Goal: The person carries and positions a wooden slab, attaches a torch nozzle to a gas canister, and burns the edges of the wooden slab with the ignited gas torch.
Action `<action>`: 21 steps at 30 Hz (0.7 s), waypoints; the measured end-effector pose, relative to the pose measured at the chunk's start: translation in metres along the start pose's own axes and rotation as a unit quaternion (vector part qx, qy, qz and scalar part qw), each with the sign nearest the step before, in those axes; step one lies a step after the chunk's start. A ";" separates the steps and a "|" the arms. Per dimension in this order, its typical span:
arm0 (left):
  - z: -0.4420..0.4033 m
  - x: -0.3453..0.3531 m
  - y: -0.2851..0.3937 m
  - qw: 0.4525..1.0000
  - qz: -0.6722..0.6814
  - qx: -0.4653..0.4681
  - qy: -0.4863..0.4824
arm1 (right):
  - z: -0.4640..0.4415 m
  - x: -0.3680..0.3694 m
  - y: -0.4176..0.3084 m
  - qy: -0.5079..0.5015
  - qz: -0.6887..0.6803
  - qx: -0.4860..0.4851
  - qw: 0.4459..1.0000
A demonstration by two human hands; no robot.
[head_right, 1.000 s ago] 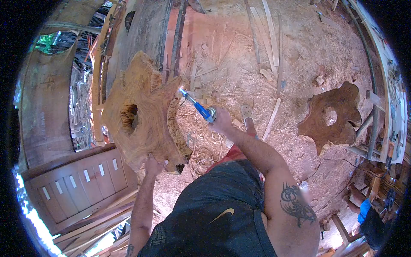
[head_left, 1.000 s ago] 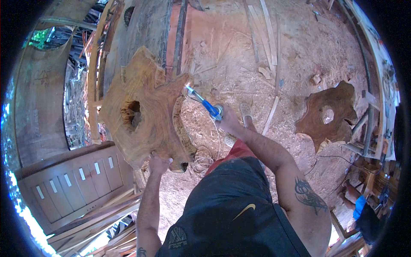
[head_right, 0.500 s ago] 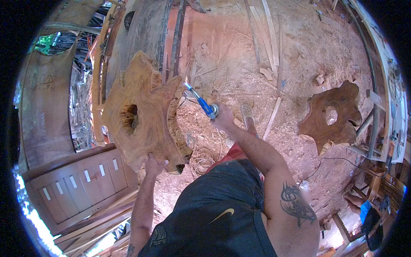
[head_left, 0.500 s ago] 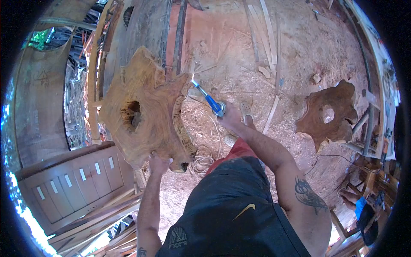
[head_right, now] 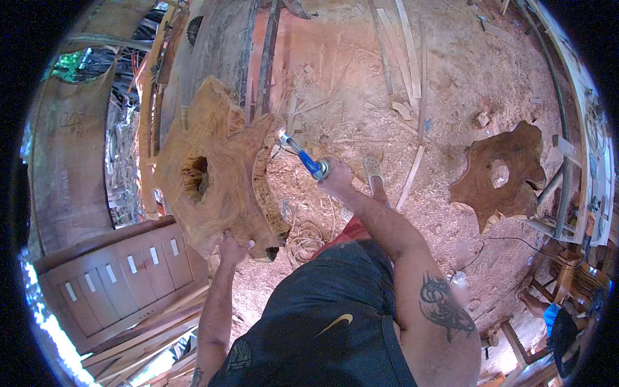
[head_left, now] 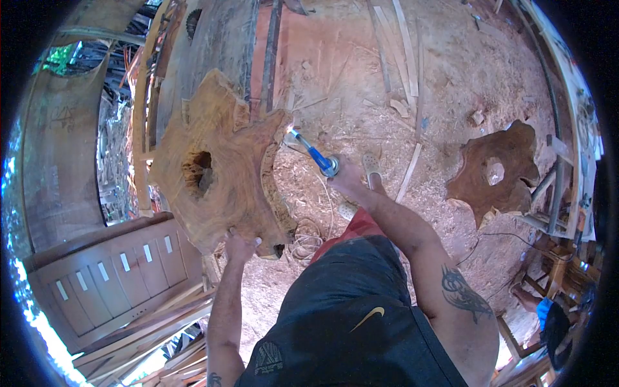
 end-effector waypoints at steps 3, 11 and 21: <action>0.000 0.000 0.000 1.000 0.000 0.002 -0.002 | -0.002 0.016 0.015 -0.027 0.002 0.032 0.999; 0.005 -0.007 0.004 1.000 -0.005 -0.007 0.000 | 0.001 0.026 0.018 -0.037 -0.004 -0.012 0.999; 0.000 0.000 0.000 1.000 0.008 -0.009 -0.008 | 0.012 0.024 0.005 -0.057 -0.019 -0.062 0.996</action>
Point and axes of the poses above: each hand's wrist, its own z-axis away from the middle knuckle, its own x-axis out of the palm, y = z × x, the point moved 9 cm from there along -z, towards the middle knuckle, and after that the axes turned 9 degrees about -z, right-handed, at the moved point
